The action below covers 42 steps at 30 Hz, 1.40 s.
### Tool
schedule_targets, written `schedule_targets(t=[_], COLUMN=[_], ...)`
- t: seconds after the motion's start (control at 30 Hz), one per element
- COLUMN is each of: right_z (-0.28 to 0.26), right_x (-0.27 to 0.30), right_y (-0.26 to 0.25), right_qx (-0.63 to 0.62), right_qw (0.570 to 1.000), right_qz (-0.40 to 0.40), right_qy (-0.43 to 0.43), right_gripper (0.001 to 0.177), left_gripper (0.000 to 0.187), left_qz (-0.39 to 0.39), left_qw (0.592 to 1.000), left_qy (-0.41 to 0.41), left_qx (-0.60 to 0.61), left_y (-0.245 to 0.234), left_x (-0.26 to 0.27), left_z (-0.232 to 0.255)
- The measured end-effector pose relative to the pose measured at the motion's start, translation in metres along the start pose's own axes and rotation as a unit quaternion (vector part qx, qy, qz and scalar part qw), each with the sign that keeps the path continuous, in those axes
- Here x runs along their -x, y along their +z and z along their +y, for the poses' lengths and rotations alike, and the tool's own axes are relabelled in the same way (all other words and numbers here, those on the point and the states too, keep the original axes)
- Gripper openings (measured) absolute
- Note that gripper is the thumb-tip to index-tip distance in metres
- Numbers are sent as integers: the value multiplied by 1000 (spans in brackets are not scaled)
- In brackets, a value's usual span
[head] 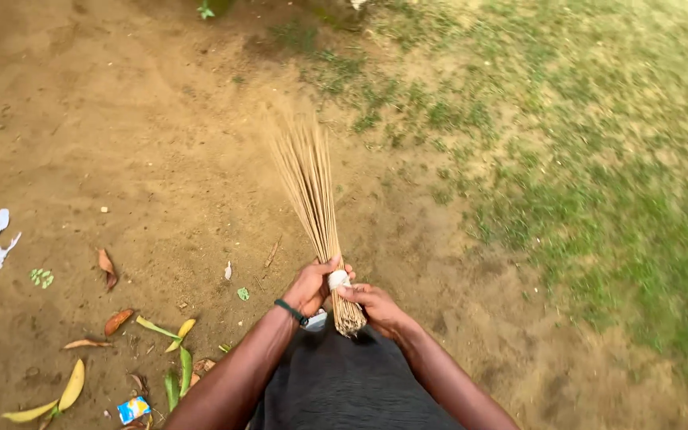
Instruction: Sweeping dry leaves and debris from a dirt ground using a handheld stick broom.
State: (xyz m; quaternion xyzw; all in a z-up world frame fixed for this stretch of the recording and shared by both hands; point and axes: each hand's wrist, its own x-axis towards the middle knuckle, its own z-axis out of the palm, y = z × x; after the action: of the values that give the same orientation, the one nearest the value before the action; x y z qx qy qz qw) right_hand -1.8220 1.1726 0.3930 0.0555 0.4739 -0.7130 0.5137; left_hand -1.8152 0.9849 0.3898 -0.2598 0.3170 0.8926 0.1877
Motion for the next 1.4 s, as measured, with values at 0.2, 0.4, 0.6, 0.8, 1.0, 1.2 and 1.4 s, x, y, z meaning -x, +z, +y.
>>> schedule_targets(t=[0.2, 0.4, 0.6, 0.8, 1.0, 1.2, 1.4], right_z=[-89, -174, -287, -360, -404, -451, -506], right_x=[-65, -136, -199, -275, -343, -424, -516], right_y=[-13, -35, -66, -92, -82, -29, 47], right_qx=[254, 372, 598, 646, 555, 518, 527], right_qw=[966, 927, 797, 746, 807, 814, 801], right_qz=[36, -32, -88, -161, -201, -260, -275], right_qy=[-21, -23, 3, 26, 8, 39, 76], right_gripper=[36, 36, 47, 47, 38, 39, 44], left_gripper=[16, 20, 19, 20, 30, 46, 32], left_qz=[78, 129, 213, 269, 286, 291, 272], left_qw=[991, 975, 958, 931, 913, 869, 882], left_qy=[111, 181, 191, 246, 288, 399, 376], left_qx=[-10, -14, 11, 26, 33, -1, 77], left_y=[4, -5, 47, 66, 62, 33, -12], left_x=[-72, -159, -224, -285, -311, -332, -337], left_z=[47, 95, 154, 195, 265, 368, 479])
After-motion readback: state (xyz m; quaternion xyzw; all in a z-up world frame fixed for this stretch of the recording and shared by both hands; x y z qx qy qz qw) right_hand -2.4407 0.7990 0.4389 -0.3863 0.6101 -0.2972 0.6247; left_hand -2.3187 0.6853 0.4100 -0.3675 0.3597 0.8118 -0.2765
